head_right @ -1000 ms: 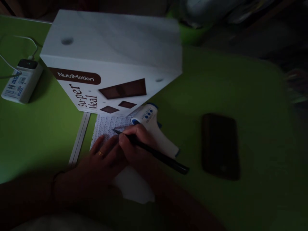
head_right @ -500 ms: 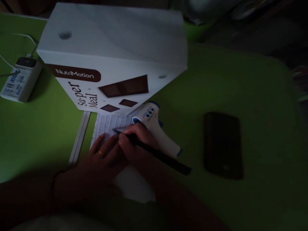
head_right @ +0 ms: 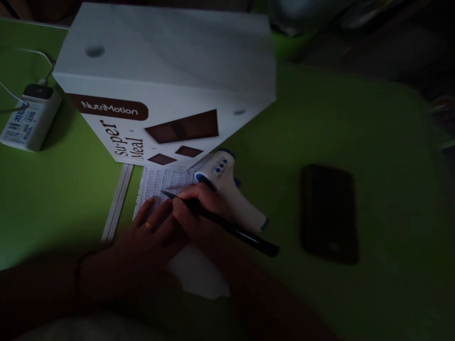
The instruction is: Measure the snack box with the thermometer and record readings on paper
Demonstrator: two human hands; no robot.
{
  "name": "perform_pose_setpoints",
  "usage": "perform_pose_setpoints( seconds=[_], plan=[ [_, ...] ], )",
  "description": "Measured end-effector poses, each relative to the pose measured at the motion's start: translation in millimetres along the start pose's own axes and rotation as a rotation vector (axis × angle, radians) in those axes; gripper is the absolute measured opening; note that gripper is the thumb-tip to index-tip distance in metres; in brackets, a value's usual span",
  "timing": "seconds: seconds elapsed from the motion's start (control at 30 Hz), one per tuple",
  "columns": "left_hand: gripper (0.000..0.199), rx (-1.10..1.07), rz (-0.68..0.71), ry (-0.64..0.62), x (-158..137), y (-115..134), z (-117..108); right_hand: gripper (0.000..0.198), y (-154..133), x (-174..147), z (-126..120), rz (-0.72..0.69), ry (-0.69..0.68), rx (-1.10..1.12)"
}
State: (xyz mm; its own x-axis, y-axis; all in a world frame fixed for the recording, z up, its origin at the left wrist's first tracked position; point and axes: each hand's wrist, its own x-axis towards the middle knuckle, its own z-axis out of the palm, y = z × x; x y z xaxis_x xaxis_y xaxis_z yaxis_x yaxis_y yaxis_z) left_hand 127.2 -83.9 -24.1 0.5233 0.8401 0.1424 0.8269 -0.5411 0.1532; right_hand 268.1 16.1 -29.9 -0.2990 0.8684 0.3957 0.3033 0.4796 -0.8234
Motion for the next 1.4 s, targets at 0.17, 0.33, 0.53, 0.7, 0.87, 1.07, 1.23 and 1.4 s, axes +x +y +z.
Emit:
perform_pose_setpoints(
  seconds=[0.17, 0.33, 0.53, 0.7, 0.87, 1.07, 1.23, 1.4],
  plan=[
    [0.088, 0.006, 0.016, 0.011, -0.6, -1.2, -1.7, 0.014, -1.7, 1.3, 0.9, 0.006, -0.010, -0.016],
    [0.090, -0.012, -0.001, -0.010, -0.3, -1.3, -3.4, 0.013, -1.1, 0.9, -0.5, -0.004, -0.040, -0.052],
    [0.099, -0.001, 0.006, 0.012, 0.6, -1.8, -6.1, 0.013, -1.0, 2.0, 1.4, -0.057, -0.012, -0.018],
    [0.095, -0.011, 0.013, 0.008, 0.2, -1.3, -1.8, 0.012, -1.4, 1.3, 0.2, -0.017, -0.008, -0.019],
    [0.091, -0.023, -0.005, -0.008, 0.4, -0.9, -3.4, 0.010, 1.3, 1.1, -0.5, -0.019, 0.000, -0.026],
    [0.083, 0.007, 0.009, 0.002, 0.4, -3.3, -8.2, 0.013, 1.6, 1.6, -0.6, -0.043, -0.022, -0.019],
    [0.091, 0.055, 0.002, 0.059, 0.2, -1.5, -3.4, 0.013, 0.1, 1.8, -0.4, -0.020, 0.011, 0.013],
    [0.102, 0.029, 0.001, 0.042, 0.3, -0.8, -2.0, 0.014, 0.3, 1.8, -1.4, -0.020, -0.036, 0.032]
  ],
)
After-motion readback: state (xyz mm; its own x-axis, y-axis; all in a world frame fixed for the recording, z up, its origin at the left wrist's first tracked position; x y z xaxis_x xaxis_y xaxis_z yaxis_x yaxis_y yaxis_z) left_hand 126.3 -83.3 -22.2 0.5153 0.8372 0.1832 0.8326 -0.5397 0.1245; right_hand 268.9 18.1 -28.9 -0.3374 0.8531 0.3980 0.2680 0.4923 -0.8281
